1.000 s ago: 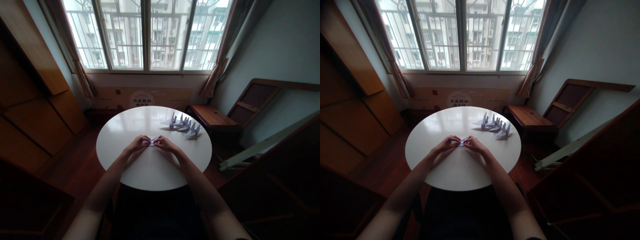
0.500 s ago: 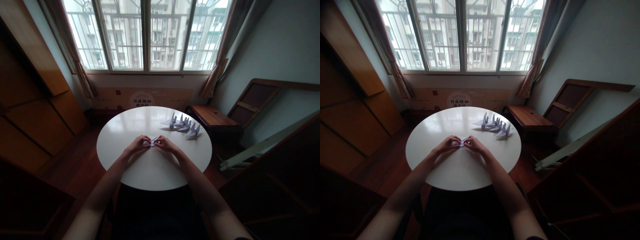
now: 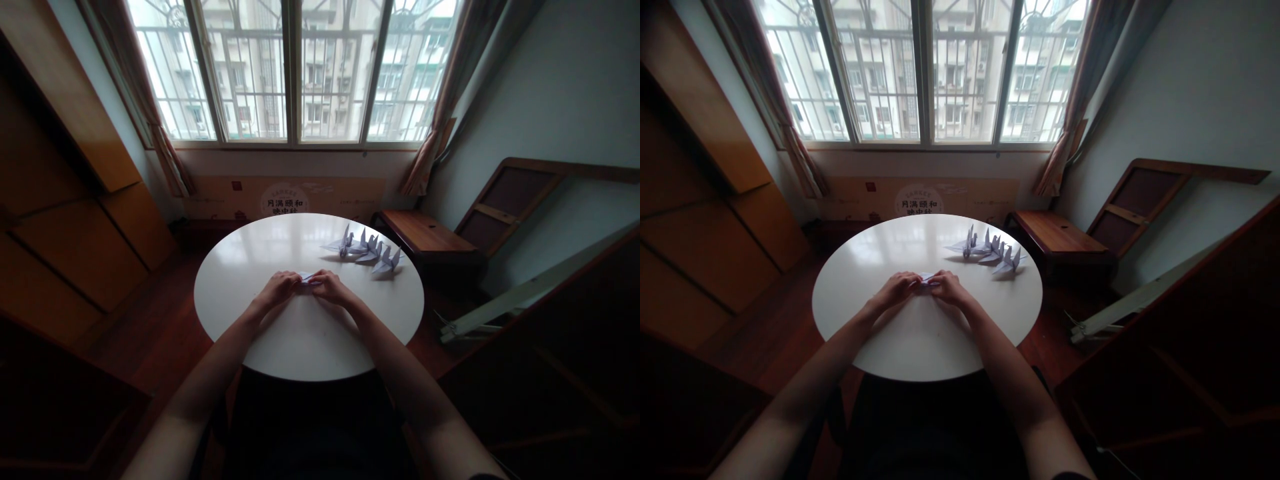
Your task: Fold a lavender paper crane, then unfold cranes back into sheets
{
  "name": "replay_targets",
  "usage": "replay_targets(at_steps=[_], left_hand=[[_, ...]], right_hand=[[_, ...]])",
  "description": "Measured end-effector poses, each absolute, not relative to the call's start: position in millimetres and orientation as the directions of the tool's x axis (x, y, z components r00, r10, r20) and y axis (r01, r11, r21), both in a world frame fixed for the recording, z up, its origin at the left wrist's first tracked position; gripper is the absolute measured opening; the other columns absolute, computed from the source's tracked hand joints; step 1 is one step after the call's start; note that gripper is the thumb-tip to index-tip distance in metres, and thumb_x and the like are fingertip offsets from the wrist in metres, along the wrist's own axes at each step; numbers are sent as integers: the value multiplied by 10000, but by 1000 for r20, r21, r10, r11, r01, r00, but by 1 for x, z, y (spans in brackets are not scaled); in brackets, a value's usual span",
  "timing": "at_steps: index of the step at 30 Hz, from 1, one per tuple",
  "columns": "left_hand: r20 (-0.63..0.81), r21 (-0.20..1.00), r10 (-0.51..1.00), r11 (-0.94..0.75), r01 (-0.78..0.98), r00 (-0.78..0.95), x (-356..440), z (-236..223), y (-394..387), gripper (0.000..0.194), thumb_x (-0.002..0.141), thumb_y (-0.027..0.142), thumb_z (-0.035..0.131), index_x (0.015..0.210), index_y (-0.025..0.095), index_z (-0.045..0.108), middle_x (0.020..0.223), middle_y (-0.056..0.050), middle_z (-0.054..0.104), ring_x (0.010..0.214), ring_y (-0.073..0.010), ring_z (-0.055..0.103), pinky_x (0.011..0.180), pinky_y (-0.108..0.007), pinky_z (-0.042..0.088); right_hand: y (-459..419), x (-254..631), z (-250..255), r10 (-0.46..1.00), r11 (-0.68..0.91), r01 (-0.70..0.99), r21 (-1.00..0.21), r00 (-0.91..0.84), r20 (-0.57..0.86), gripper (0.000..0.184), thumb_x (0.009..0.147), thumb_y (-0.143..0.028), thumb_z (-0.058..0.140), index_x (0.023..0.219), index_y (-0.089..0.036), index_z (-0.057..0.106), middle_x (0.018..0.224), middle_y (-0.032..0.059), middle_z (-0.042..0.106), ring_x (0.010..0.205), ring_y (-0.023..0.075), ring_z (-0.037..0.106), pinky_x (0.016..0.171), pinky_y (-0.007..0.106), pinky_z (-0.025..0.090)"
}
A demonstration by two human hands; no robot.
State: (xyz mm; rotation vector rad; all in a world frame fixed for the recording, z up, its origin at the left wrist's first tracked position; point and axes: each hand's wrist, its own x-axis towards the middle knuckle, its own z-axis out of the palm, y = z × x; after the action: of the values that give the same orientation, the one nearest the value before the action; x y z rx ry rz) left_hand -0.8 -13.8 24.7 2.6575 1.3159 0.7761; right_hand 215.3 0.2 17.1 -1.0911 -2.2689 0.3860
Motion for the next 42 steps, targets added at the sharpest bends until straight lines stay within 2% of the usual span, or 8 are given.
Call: replay_targets(at_steps=[4,10,14,20,26,31,37,42], left_hand=[[371,233,793,-584,778,484,0,20,-13,162,879,163,501,926,179,655,833,-68,701,744,-187,636,691,-275,449],[414,378,736,-674,635,535,1,21,-15,193,862,268,584,1040,204,616,919,-41,696,784,-165,630,712,-255,446],[438,375,710,-702,605,551,2,22,-15,75,844,231,586,848,173,634,824,-31,666,721,-140,585,674,-240,421],[459,388,760,-637,666,459,-2,21,-14,138,857,219,548,747,161,607,695,-8,611,618,-119,531,594,-230,373],[485,673,847,-521,525,219,-4,19,0,254,840,347,569,743,125,646,775,-66,645,694,-163,586,628,-267,455],[269,916,947,-307,257,173,-6,22,2,505,684,392,734,1081,98,631,857,-98,701,738,-207,652,625,-294,508],[141,923,944,-234,306,297,-7,25,-7,412,706,472,719,874,99,672,732,-75,694,614,-160,620,529,-239,448],[200,838,921,-337,430,333,-8,16,-2,456,750,407,682,1088,112,603,708,-36,677,586,-143,590,516,-225,416]], right_hand=[[0,215,19,785,620,620,-482,-472,402,261,727,-117,685,954,-226,756,921,64,692,838,193,629,786,301,453],[-2,216,27,740,665,603,-441,-446,504,175,784,-98,639,846,-210,757,810,43,688,737,154,613,744,280,404],[-2,215,28,702,704,553,-445,-447,554,160,826,-109,617,842,-203,746,819,42,675,756,149,604,755,283,394],[-8,213,35,665,726,547,-415,-408,626,133,859,-204,619,913,-225,738,936,64,665,933,211,559,887,379,376],[-12,213,45,665,689,565,-454,-242,707,231,874,-192,553,1024,-243,720,1065,87,580,1067,244,480,967,430,374],[-6,212,38,672,716,492,-496,-290,682,210,856,-166,561,954,-224,738,980,87,575,993,229,519,914,412,426],[-6,211,35,663,748,402,-528,-423,618,214,835,-122,575,925,-209,748,867,69,607,845,191,565,827,368,463],[-10,209,32,638,762,344,-548,-539,549,187,818,-184,646,971,-213,751,894,73,633,828,178,589,799,337,477]])
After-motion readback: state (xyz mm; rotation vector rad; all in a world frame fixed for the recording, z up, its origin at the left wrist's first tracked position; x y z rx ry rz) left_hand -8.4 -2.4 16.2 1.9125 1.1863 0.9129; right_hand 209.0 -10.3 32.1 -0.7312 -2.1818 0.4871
